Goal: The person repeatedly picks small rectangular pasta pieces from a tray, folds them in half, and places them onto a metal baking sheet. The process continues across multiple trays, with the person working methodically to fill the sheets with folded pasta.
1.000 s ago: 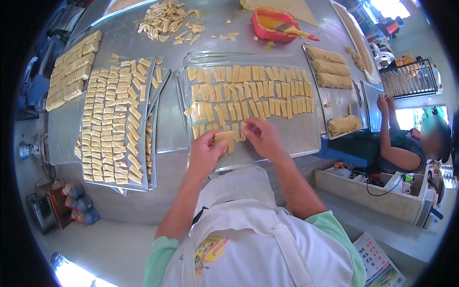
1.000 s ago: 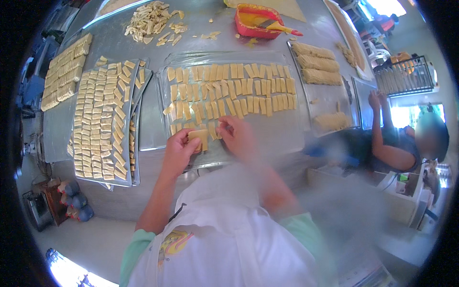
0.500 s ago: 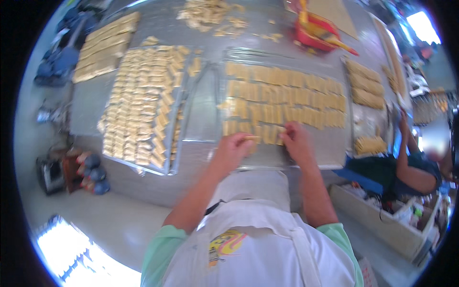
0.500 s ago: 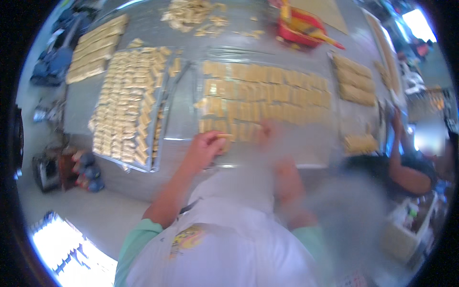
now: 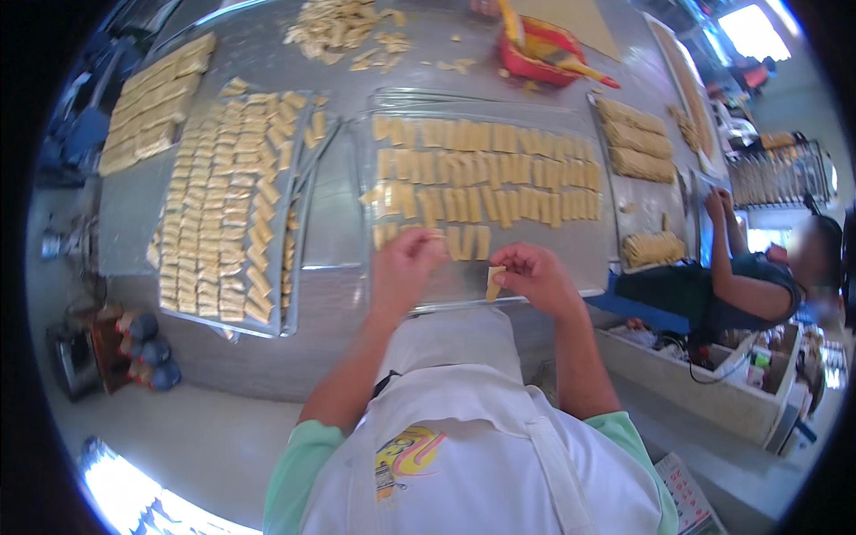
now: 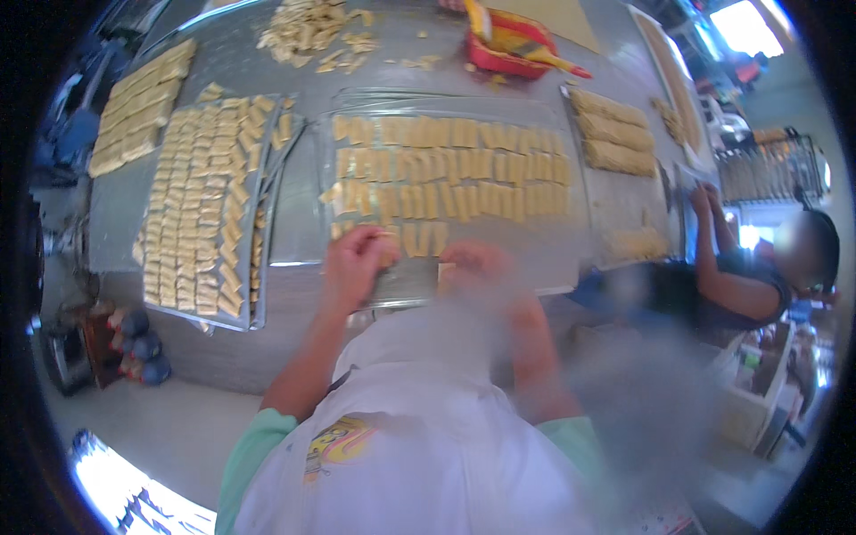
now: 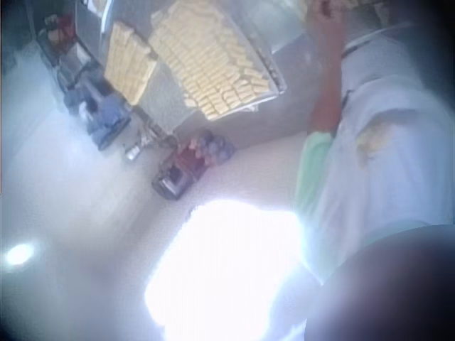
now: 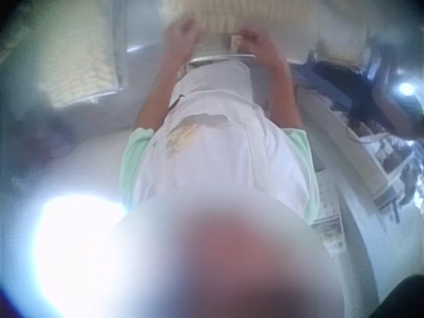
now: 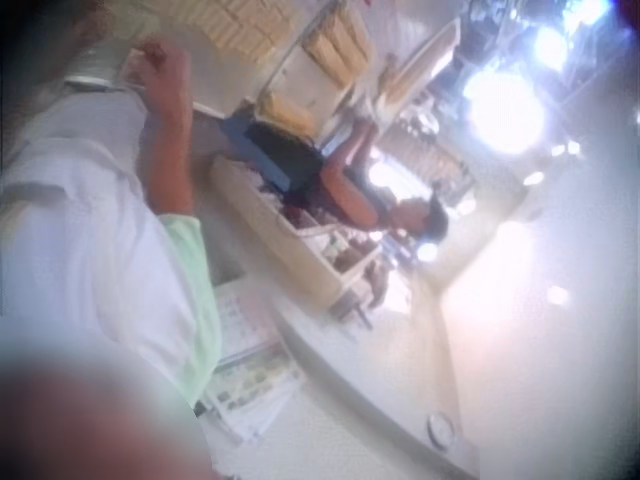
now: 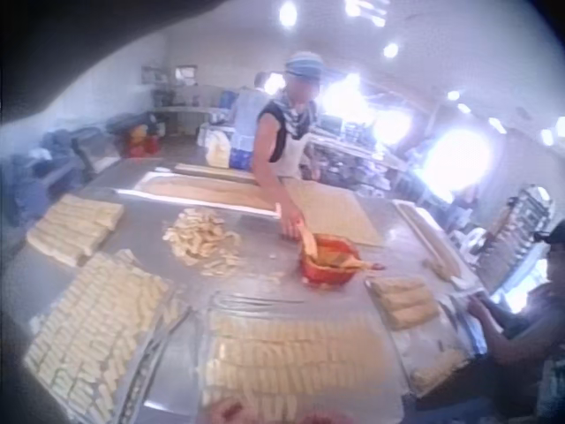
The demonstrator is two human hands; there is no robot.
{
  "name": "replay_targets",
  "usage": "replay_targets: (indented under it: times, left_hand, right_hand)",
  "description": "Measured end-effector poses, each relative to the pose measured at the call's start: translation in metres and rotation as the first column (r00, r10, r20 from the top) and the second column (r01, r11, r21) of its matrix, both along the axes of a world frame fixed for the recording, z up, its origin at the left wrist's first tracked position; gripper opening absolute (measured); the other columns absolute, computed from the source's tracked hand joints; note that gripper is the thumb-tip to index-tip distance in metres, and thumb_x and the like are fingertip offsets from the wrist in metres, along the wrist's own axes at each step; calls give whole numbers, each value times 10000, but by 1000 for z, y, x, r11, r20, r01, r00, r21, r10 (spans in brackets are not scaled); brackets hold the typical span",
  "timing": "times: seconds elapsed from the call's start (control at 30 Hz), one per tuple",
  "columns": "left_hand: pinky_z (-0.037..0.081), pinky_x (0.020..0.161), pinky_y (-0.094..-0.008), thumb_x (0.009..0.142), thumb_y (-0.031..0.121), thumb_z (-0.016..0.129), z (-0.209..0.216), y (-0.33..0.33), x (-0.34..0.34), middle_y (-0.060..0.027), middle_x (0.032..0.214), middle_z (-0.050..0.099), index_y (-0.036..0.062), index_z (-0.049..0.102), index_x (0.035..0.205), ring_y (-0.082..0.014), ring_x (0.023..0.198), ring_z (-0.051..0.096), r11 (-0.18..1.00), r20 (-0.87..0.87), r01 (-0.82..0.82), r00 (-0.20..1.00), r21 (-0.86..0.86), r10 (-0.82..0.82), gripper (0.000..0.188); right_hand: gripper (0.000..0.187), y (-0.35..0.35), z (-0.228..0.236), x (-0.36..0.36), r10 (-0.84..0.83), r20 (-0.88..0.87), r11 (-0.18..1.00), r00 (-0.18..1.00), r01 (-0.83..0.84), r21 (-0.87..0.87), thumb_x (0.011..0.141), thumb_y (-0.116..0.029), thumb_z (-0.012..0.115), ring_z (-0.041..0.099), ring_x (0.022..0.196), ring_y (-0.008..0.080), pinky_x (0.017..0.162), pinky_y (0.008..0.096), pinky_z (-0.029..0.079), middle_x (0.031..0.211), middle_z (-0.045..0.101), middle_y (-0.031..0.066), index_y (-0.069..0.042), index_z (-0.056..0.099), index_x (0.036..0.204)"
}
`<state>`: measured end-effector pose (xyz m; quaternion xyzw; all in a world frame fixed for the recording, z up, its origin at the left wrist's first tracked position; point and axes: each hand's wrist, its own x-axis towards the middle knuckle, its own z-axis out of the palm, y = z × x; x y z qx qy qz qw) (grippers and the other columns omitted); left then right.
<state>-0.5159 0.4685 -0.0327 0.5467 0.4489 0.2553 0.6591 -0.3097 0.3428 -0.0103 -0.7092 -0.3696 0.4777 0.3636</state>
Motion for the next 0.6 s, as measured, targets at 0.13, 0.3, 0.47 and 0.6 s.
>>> replay_targets:
  times: [0.13, 0.3, 0.47, 0.6]
  left_hand:
    - [550, 724, -269, 929, 93, 617, 3, 14, -22, -115, 913, 717, -56, 629, 1101, -156, 800, 704, 991, 8, 71, 997, -117, -70, 228]
    - [544, 711, -254, 929, 83, 616, 4, 2, -12, -124, 923, 716, -65, 568, 1203, -163, 794, 705, 969, 25, 119, 993, -216, -117, 315]
    - [545, 708, -268, 935, 81, 598, 4, -9, 14, -140, 922, 717, -44, 490, 1320, -174, 794, 711, 957, 30, 198, 980, -212, -196, 418]
    - [546, 714, -287, 931, 98, 595, 2, -23, 48, -131, 923, 715, -21, 438, 1392, -165, 799, 712, 929, 32, 369, 929, -18, -369, 501]
  right_hand:
    - [229, 12, -19, 16, -84, 381, 996, 921, 75, 39, 840, -86, 710, 608, 732, 113, 668, 287, 499, 834, 656, 21, -17, 651, 1050]
    - [270, 36, -37, 4, -90, 563, 987, 821, -3, 161, 819, -115, 722, 645, 743, 195, 682, 323, 516, 887, 674, 95, -16, 647, 1059]
    - [277, 29, -9, -5, -85, 526, 990, 846, 13, 138, 836, -117, 718, 651, 759, 159, 681, 296, 514, 918, 697, 93, -21, 654, 1088]
    - [253, 9, 8, -12, -92, 168, 995, 982, 82, 64, 854, -114, 711, 633, 746, 110, 669, 267, 501, 925, 706, 82, -27, 668, 1087]
